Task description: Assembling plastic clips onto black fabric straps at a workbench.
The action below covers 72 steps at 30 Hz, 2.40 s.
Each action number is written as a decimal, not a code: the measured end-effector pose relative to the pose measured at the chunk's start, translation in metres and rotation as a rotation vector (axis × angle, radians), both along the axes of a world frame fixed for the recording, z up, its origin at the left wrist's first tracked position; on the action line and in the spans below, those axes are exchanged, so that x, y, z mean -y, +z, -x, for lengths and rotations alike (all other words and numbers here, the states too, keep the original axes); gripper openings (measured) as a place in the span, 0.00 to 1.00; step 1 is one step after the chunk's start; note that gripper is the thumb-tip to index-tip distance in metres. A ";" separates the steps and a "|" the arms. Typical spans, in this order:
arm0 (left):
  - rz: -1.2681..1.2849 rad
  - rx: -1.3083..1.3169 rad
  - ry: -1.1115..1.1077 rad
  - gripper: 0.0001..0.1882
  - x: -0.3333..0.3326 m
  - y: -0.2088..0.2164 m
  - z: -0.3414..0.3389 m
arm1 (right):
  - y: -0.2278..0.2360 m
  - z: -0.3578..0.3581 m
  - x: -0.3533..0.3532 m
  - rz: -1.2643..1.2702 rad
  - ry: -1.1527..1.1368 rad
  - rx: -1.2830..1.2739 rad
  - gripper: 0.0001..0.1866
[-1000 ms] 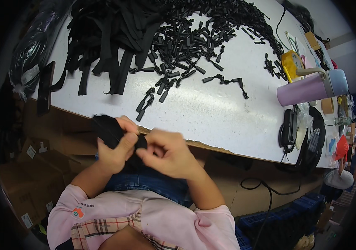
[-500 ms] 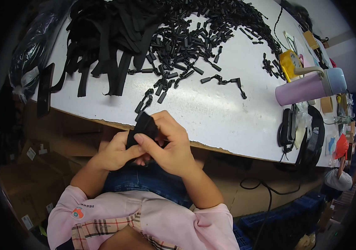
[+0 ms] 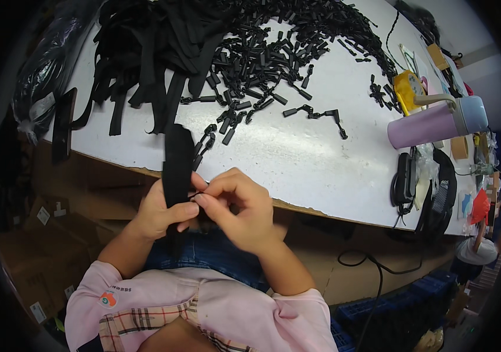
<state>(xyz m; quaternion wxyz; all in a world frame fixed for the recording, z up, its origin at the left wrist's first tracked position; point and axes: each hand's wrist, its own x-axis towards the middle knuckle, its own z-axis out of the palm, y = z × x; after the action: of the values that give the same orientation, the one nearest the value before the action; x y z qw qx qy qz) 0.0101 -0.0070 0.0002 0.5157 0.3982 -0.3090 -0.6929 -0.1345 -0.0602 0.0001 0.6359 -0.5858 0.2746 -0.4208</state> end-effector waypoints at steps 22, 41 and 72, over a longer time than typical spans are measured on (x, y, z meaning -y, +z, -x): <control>-0.008 -0.158 0.276 0.11 0.003 -0.003 0.007 | 0.000 -0.014 0.066 0.946 -0.431 -0.910 0.10; 0.171 0.555 0.434 0.07 0.000 -0.015 0.020 | 0.014 0.003 0.017 0.407 -0.079 -0.283 0.13; 0.355 0.433 0.462 0.09 0.004 -0.005 0.019 | -0.010 -0.004 -0.006 -0.084 -0.088 0.018 0.05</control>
<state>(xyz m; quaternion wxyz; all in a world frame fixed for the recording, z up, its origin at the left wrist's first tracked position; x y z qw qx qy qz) -0.0092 -0.0108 -0.0053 0.6423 0.4992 -0.4283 -0.3934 -0.1301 -0.0539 -0.0095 0.6433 -0.5420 0.3119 -0.4418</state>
